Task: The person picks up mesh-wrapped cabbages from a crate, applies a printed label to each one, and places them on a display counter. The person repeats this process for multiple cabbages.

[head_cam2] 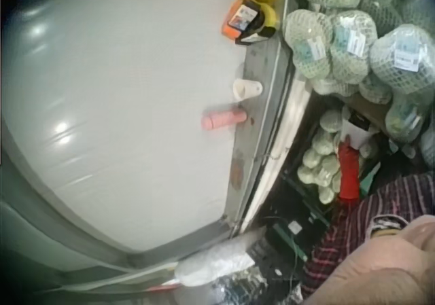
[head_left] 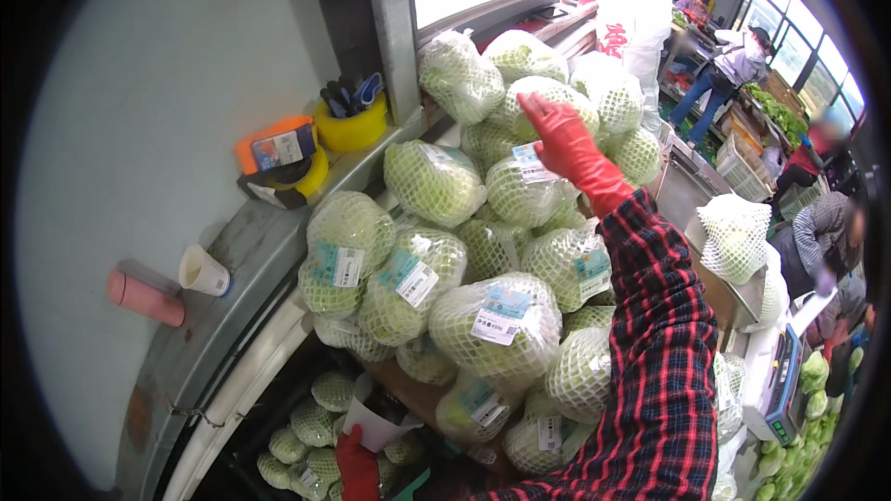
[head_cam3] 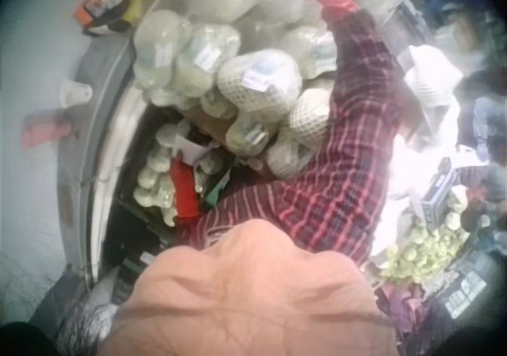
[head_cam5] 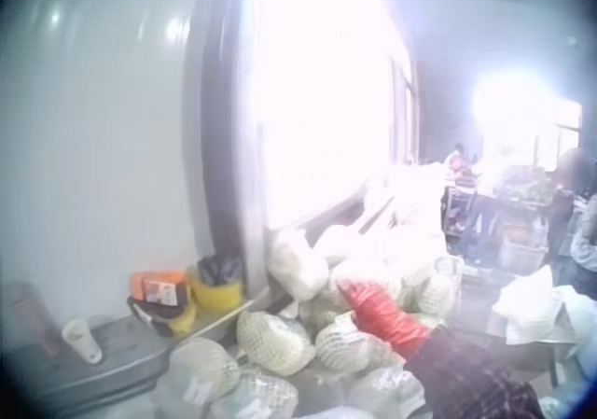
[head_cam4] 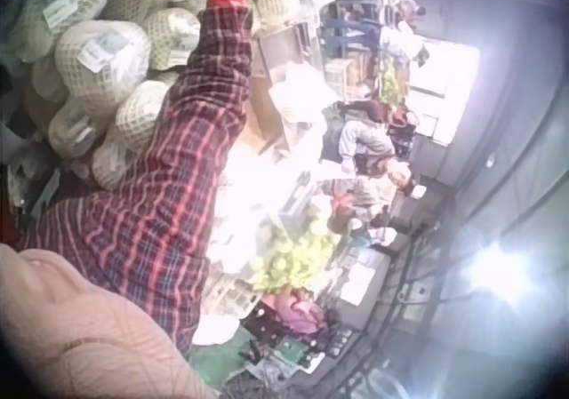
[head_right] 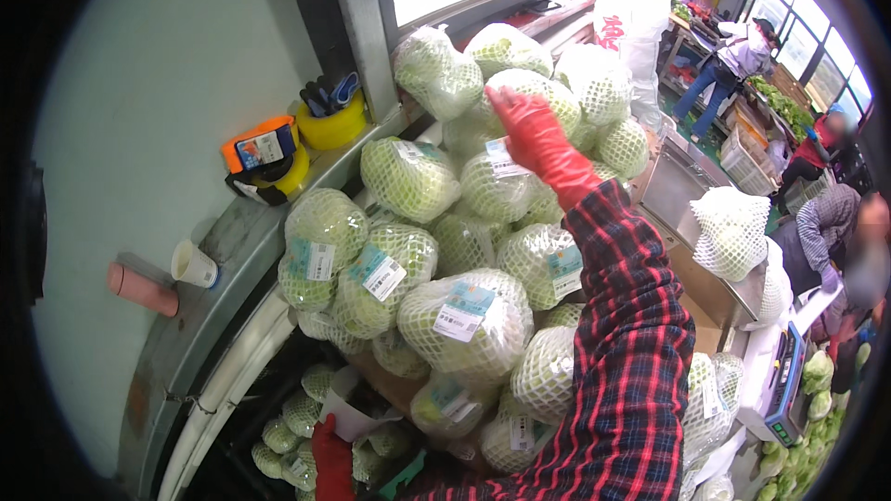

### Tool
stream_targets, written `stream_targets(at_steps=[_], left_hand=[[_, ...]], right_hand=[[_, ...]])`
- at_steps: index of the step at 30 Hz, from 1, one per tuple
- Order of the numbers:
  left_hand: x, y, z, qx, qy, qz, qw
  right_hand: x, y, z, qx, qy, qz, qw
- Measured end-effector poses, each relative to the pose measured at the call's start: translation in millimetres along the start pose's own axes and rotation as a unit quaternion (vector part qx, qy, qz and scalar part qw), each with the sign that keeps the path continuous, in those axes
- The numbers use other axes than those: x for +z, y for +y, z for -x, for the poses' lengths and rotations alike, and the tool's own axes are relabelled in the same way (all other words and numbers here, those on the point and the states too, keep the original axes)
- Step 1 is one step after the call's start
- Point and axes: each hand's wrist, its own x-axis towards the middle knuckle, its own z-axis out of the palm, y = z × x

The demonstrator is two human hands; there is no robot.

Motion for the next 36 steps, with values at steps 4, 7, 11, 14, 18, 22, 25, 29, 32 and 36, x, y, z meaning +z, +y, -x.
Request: stream_targets(at_steps=[4,7,11,14,18,22,25,29,32,36], left_hand=[[22,-7,-12,0.018,-0.073,-0.06,0.995],[55,2,-13,0.003,-0.109,-0.065,0.992],[80,43,12,0.029,-0.171,-0.077,0.982],[79,93,34,0.103,-0.259,-0.087,0.956],[104,118,21,0.165,-0.333,-0.073,0.926],[118,141,31,0.057,-0.355,0.115,0.926],[85,123,-8,0.166,-0.409,-0.085,0.893],[78,110,16,0.004,-0.338,-0.014,0.941],[84,132,39,-0.002,-0.251,0.052,0.967],[60,87,-17,0.17,-0.32,-0.133,0.923]], right_hand=[[58,-7,36,-0.07,-0.044,-0.063,0.995],[55,-18,36,-0.013,-0.065,-0.051,0.996],[-39,-86,43,-0.001,-0.049,-0.151,0.987],[-119,-185,82,-0.013,-0.128,-0.475,0.87],[-181,-277,160,0.006,-0.221,-0.666,0.712],[-176,-358,189,0.209,-0.153,-0.672,0.694],[-166,-371,181,0.203,-0.037,-0.567,0.797],[-152,-382,176,0.227,-0.089,-0.522,0.817],[-160,-395,169,0.207,-0.055,-0.498,0.84],[-130,-391,177,0.027,-0.041,-0.272,0.961]])
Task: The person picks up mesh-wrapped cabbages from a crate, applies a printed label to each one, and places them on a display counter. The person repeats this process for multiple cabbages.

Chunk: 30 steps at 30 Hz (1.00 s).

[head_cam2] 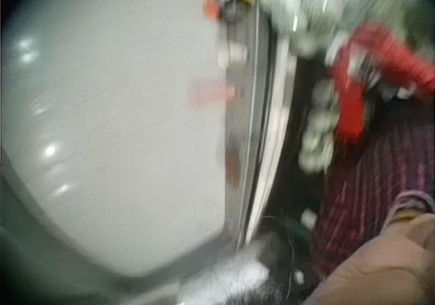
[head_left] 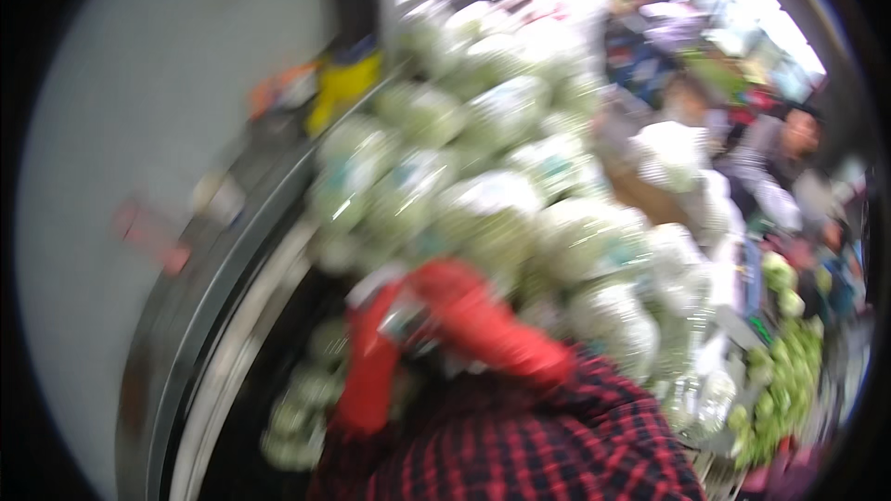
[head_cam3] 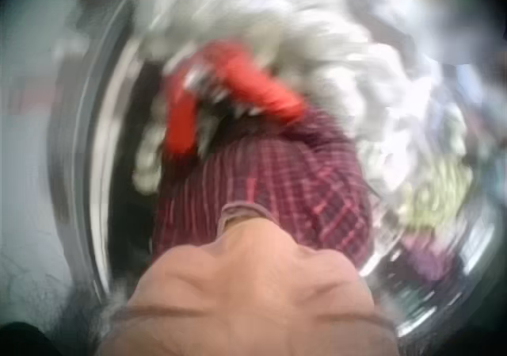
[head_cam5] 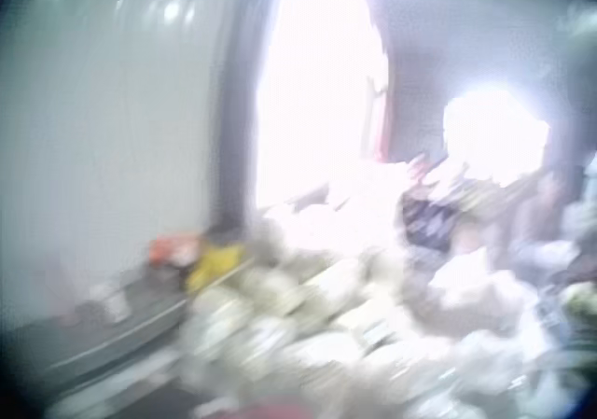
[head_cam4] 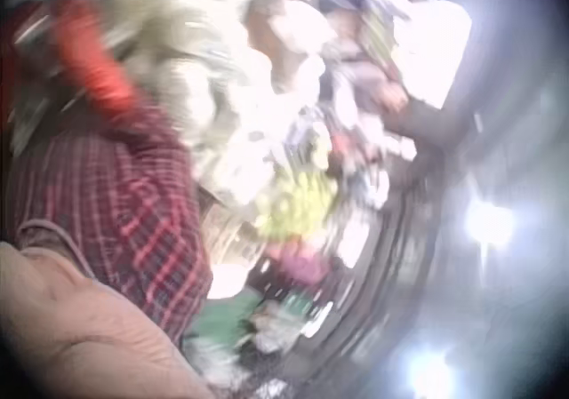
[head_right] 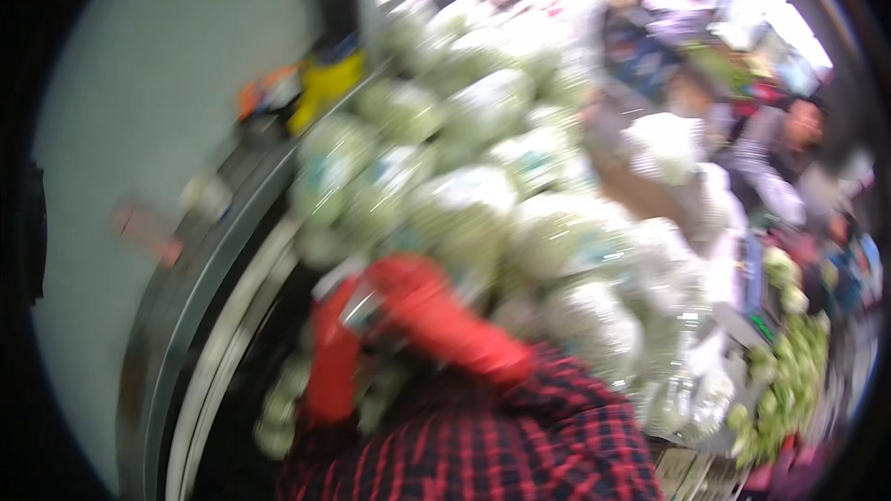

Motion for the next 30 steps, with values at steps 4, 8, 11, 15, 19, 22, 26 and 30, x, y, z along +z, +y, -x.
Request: stream_targets(at_steps=[4,8,11,15,19,22,26,30], left_hand=[[43,6,-8,-0.144,0.064,0.217,0.964],[53,10,-16,-0.13,0.078,0.179,0.972],[51,1,-23,-0.136,0.084,0.182,0.97],[9,-12,-27,-0.125,0.139,0.207,0.96],[-22,-41,-22,-0.162,0.171,0.23,0.944],[-34,-46,-19,-0.201,0.185,0.257,0.927],[-16,-59,-20,-0.22,0.225,0.236,0.919],[2,-62,-32,-0.237,0.263,0.216,0.91]], right_hand=[[19,6,4,-0.114,0.099,0.167,0.974],[8,-14,-1,-0.115,0.11,0.04,0.986],[-5,-10,27,-0.021,-0.008,-0.027,0.999],[-68,20,32,0.006,-0.143,-0.225,0.964],[-195,144,-37,0.222,-0.076,-0.365,0.901],[-228,288,-114,0.23,0.059,-0.31,0.921],[-212,427,-194,0.301,0.152,-0.246,0.909],[-174,519,-235,0.391,0.089,-0.13,0.907]])
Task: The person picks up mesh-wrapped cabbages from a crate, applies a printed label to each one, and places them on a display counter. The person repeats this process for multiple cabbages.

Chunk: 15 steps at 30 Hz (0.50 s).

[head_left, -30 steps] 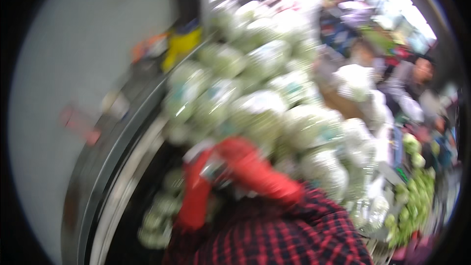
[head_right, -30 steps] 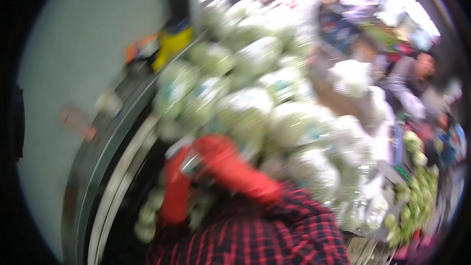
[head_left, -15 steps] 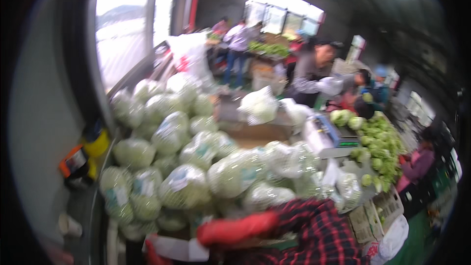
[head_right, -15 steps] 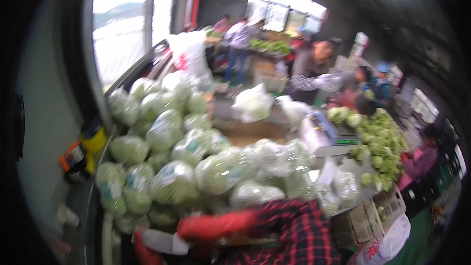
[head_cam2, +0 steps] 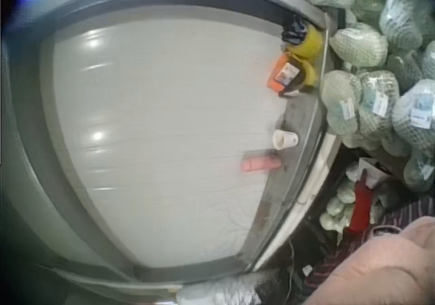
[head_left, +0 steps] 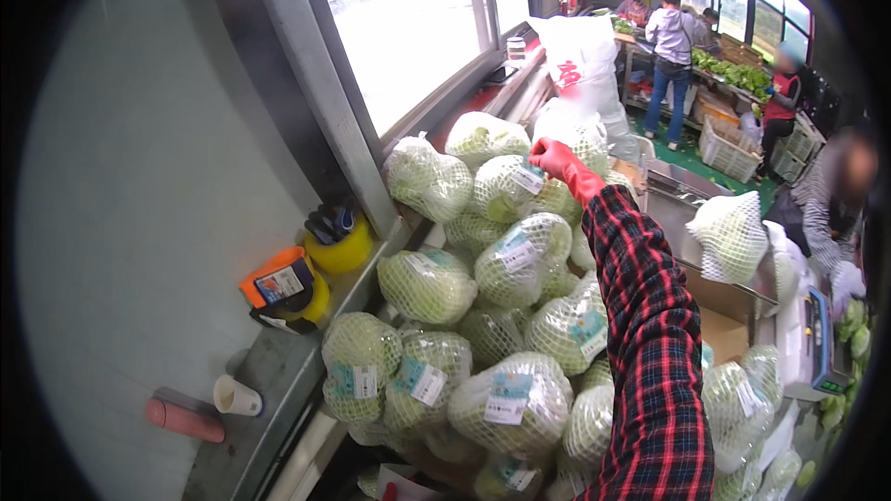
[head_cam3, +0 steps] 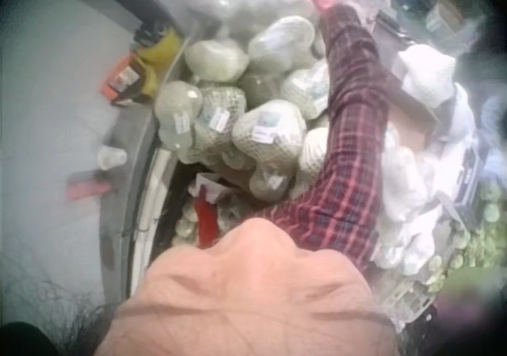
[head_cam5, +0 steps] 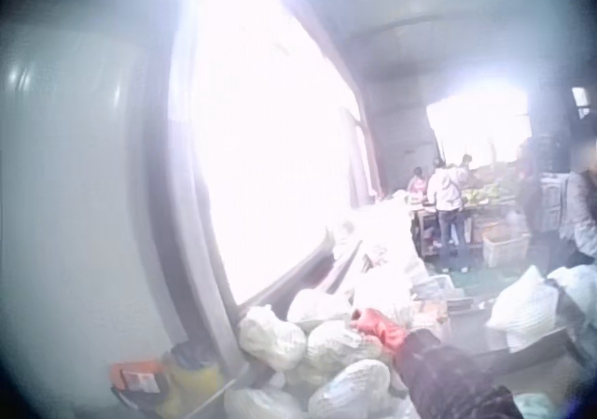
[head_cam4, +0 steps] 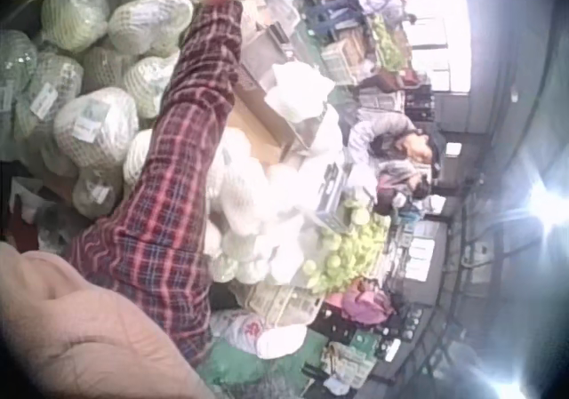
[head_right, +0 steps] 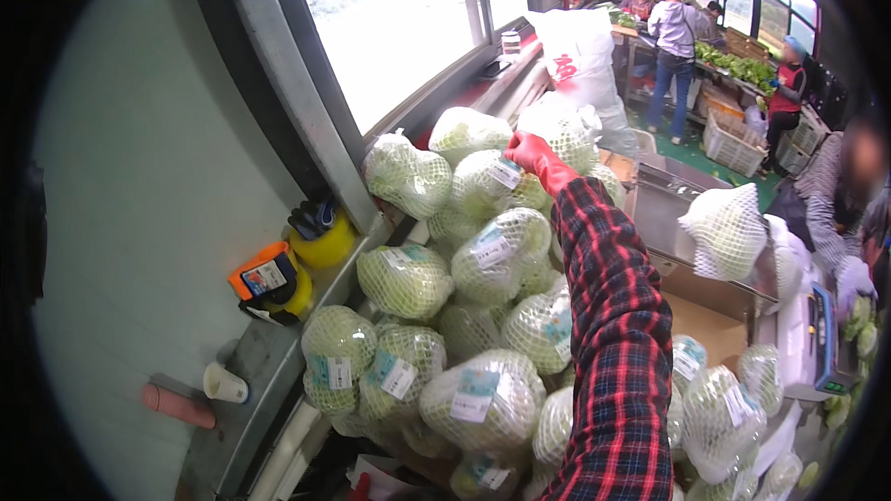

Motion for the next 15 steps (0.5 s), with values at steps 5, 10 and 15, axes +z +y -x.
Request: stream_targets(at_steps=[5,10,15], left_hand=[[11,-6,-12,-0.001,0.044,-0.014,0.999],[17,-10,-21,-0.01,0.04,-0.015,0.999],[21,-9,-31,-0.022,0.009,-0.022,0.999]], right_hand=[[26,6,6,-0.107,0.052,0.369,0.922],[17,-11,14,-0.166,0.141,0.402,0.89],[58,46,10,-0.268,0.113,0.409,0.865]])
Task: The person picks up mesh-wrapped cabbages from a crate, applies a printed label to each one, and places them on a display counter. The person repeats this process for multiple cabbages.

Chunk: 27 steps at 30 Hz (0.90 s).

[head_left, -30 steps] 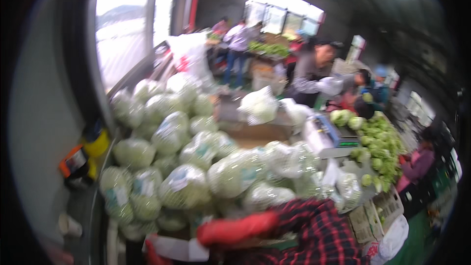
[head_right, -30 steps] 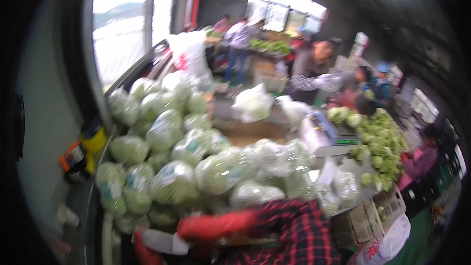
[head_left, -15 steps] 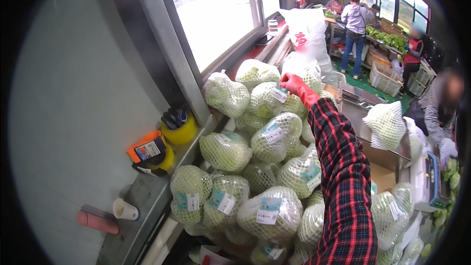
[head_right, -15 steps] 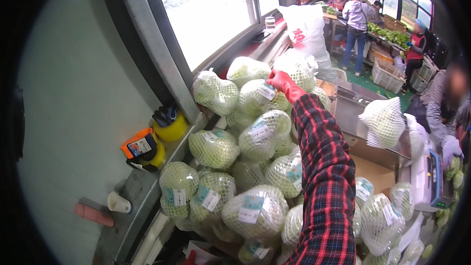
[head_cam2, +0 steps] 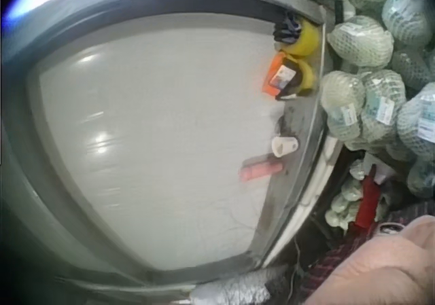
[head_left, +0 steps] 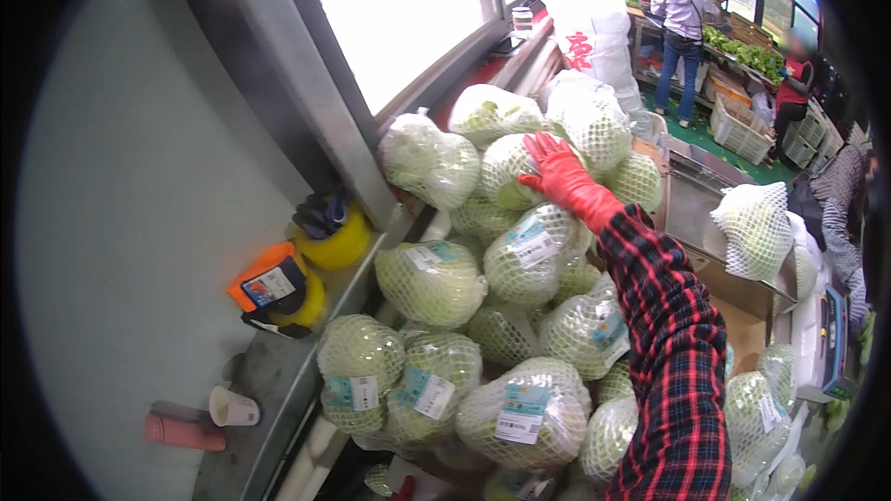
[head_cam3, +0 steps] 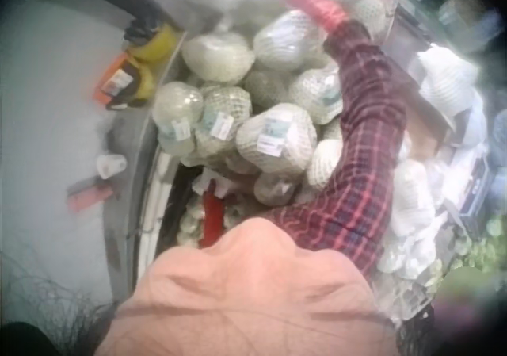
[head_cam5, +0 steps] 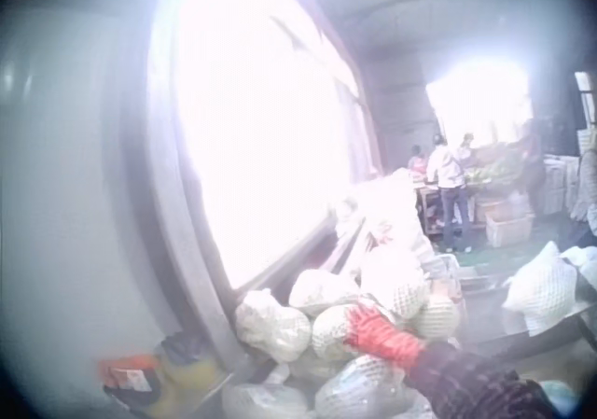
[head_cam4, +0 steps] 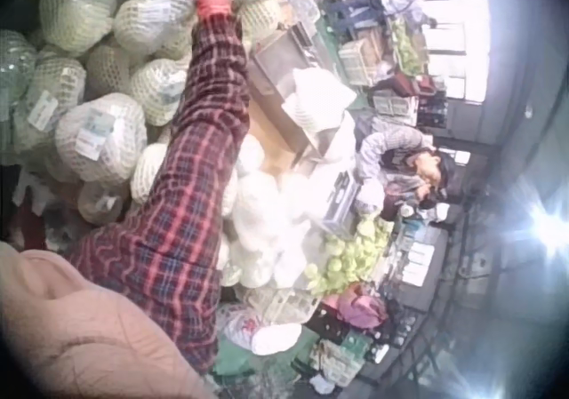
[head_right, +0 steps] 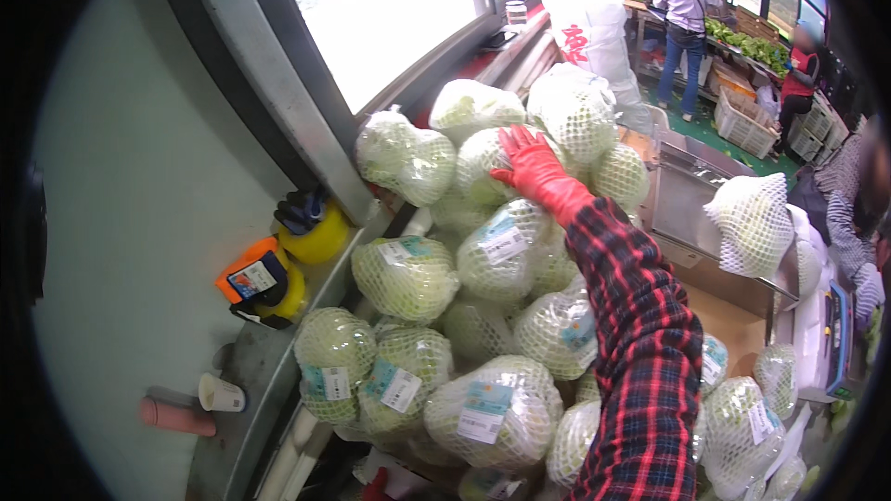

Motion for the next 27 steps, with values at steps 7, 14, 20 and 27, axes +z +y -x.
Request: stream_targets(at_steps=[7,14,20,27], left_hand=[[-12,-1,10,-0.008,0.023,-0.003,1.0],[-8,6,10,-0.002,-0.005,-0.022,1.0],[-23,5,25,0.0,-0.038,0.011,0.999],[-63,-20,49,-0.005,-0.086,0.081,0.993]], right_hand=[[-27,-117,-82,-0.049,0.079,-0.339,0.936],[14,-156,-103,0.057,0.146,-0.441,0.884],[-85,-125,-73,0.083,0.104,-0.868,0.479],[-96,-118,85,0.17,-0.218,-0.824,0.494]])
